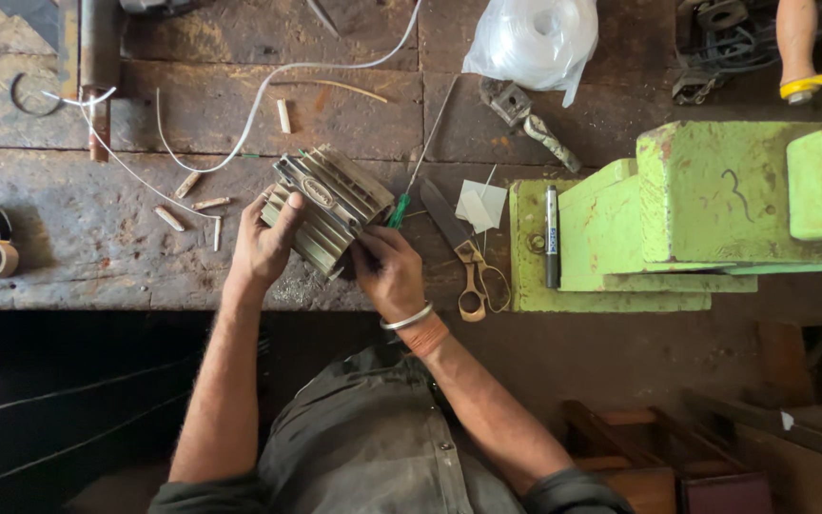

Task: The person works on a finned electric motor housing at a cluttered workbench. They cut a small strip from a white plastic sheet with scissors, wrap tape around a small cylindrical part, and fit the part into the motor housing, pressing components together by hand.

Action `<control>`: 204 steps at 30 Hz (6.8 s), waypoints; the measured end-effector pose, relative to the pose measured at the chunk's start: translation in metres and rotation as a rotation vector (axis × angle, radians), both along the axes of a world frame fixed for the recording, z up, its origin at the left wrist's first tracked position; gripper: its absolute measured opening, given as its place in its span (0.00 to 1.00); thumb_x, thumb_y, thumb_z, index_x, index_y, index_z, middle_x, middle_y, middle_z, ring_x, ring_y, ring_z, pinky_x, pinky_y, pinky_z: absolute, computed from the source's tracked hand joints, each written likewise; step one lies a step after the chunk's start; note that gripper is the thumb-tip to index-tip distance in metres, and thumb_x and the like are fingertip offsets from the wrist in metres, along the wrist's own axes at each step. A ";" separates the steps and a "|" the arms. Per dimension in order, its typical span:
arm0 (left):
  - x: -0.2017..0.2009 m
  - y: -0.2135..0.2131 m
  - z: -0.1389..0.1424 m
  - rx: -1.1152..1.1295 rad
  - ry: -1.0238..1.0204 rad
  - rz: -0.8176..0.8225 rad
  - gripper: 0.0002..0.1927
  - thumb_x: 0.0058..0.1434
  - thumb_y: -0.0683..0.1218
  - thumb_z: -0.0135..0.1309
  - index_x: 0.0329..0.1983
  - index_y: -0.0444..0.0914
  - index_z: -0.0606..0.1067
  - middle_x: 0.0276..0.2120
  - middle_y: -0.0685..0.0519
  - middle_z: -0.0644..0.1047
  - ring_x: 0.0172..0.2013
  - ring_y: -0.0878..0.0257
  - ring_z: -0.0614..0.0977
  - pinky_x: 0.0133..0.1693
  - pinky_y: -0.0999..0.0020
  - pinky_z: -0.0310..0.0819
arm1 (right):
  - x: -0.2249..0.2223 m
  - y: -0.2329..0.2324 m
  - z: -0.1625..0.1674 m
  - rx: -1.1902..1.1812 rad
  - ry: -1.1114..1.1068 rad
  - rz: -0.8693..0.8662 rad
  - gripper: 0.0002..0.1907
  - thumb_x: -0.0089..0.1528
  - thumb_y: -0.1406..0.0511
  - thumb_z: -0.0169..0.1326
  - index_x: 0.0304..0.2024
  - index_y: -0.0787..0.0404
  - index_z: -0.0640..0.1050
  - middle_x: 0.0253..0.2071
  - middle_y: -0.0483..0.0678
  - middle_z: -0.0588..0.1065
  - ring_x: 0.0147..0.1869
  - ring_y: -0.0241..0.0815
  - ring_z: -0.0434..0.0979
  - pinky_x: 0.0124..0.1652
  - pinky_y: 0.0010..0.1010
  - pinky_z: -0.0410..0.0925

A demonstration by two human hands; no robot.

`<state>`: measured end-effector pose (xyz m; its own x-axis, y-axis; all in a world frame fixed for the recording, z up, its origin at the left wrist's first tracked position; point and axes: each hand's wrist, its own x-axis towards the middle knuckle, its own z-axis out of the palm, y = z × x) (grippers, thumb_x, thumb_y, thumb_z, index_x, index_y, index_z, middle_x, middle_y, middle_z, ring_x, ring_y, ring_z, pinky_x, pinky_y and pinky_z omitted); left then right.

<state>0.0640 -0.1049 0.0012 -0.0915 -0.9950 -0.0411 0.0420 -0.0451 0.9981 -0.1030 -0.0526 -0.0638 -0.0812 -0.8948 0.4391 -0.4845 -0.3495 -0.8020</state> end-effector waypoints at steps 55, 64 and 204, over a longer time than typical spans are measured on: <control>0.010 -0.013 -0.067 0.132 0.239 0.341 0.19 0.71 0.52 0.49 0.30 0.34 0.74 0.28 0.57 0.72 0.32 0.69 0.70 0.36 0.72 0.62 | -0.060 -0.033 -0.016 0.917 -0.647 0.148 0.31 0.72 0.48 0.49 0.29 0.69 0.77 0.25 0.39 0.68 0.30 0.30 0.60 0.33 0.28 0.59; 0.035 -0.074 -0.020 0.521 -0.296 -0.057 0.15 0.60 0.46 0.61 0.49 0.36 0.82 0.32 0.56 0.82 0.33 0.69 0.78 0.36 0.69 0.74 | -0.068 -0.086 -0.001 0.861 -0.427 0.400 0.32 0.70 0.47 0.48 0.26 0.67 0.76 0.21 0.33 0.62 0.29 0.26 0.57 0.28 0.26 0.54; 0.100 0.065 0.018 0.460 0.559 0.044 0.22 0.66 0.45 0.60 0.60 0.29 0.75 0.32 0.50 0.81 0.31 0.66 0.81 0.34 0.70 0.79 | 0.083 0.033 0.113 0.108 -0.108 0.070 0.09 0.61 0.73 0.63 0.45 0.66 0.80 0.40 0.48 0.79 0.38 0.36 0.81 0.34 0.24 0.75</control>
<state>0.1642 -0.0395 0.0194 -0.1812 -0.8915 -0.4152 0.5519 -0.4416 0.7074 -0.0199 -0.0199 0.0489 -0.0585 -0.9413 0.3325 -0.3710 -0.2887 -0.8826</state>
